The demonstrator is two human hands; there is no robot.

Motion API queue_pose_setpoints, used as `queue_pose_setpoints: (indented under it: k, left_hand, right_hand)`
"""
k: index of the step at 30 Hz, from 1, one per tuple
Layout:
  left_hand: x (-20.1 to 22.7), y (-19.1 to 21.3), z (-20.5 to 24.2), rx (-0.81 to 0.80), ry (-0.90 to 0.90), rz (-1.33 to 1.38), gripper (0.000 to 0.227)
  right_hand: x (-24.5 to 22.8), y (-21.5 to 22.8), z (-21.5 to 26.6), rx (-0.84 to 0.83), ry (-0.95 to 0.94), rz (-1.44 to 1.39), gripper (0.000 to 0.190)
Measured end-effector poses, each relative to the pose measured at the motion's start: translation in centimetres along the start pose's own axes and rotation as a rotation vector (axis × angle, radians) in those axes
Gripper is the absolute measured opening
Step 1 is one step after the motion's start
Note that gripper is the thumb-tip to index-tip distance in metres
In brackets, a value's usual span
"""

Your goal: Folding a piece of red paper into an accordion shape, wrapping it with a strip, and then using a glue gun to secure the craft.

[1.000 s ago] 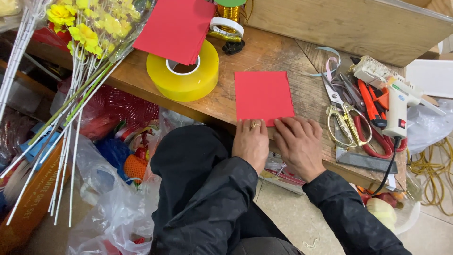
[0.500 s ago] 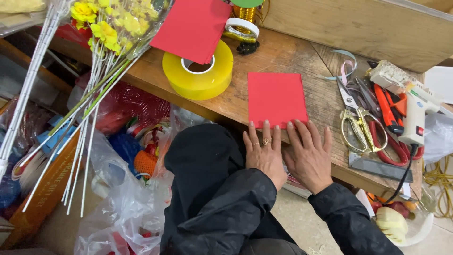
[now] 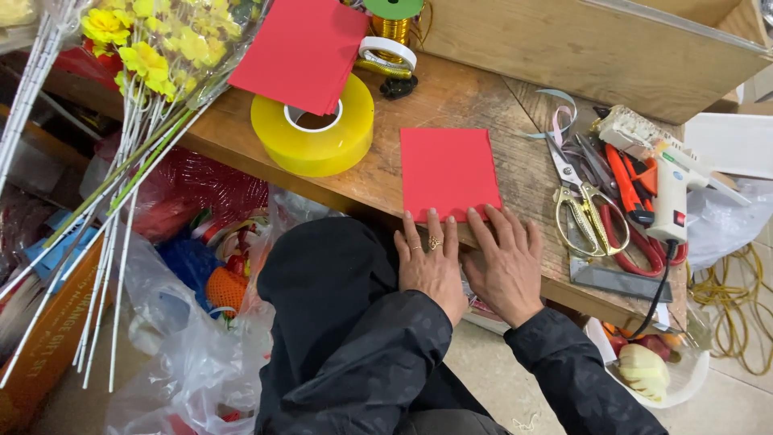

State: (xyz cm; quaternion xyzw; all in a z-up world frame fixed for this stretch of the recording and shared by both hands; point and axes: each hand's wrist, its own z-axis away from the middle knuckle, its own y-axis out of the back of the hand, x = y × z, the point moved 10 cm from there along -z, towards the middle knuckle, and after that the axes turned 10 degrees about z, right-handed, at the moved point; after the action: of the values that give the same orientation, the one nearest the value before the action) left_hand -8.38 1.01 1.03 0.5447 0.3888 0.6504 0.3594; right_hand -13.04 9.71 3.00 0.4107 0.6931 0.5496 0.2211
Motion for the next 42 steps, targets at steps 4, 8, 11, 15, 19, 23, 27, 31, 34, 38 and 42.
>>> queue_pose_setpoints:
  k: [4, 8, 11, 15, 19, 23, 27, 31, 34, 38, 42]
  left_hand:
    - [-0.2, -0.5, -0.2, 0.009, -0.003, -0.004, 0.107]
    - [-0.3, -0.7, -0.3, 0.047, -0.027, -0.034, 0.108]
    - [-0.4, -0.8, -0.4, 0.057, -0.034, -0.052, 0.108]
    - [-0.3, -0.7, -0.4, 0.048, -0.017, -0.059, 0.105]
    - [-0.2, -0.2, -0.2, 0.086, -0.034, -0.077, 0.111]
    - [0.2, -1.3, -1.5, 0.103, -0.012, -0.106, 0.113]
    - [3.5, -1.3, -3.1, 0.114, -0.123, -0.073, 0.137]
    - [4.4, -5.4, -4.7, -0.016, -0.075, -0.087, 0.123]
    - [3.8, -5.2, -4.2, -0.04, -0.076, -0.091, 0.122]
    - [3.1, -3.8, -3.3, -0.028, -0.044, -0.062, 0.122]
    - [1.0, -4.1, -2.8, 0.049, -0.001, -0.056, 0.116]
  right_hand:
    - [-0.4, 0.1, 0.1, 0.002, 0.005, 0.016, 0.079]
    - [-0.6, 0.2, 0.1, 0.008, 0.0, 0.054, 0.077]
    - [-0.6, 0.7, 0.0, -0.018, -0.008, 0.081, 0.075]
    - [0.4, 0.9, -0.2, -0.074, -0.024, 0.076, 0.077]
    - [3.1, 1.0, -0.1, -0.079, -0.106, 0.069, 0.081]
    - [4.1, -0.7, 0.9, -0.107, -0.141, 0.05, 0.09]
    - [4.2, -1.0, 1.1, -0.082, -0.124, 0.094, 0.094]
    - [4.6, -2.1, 1.4, -0.06, -0.085, 0.159, 0.079]
    - [4.1, -1.4, 1.2, -0.044, -0.074, 0.133, 0.092]
    - [4.2, -1.3, 1.0, -0.033, -0.087, 0.133, 0.09]
    - [3.9, -0.8, 1.1, -0.087, -0.117, 0.103, 0.095]
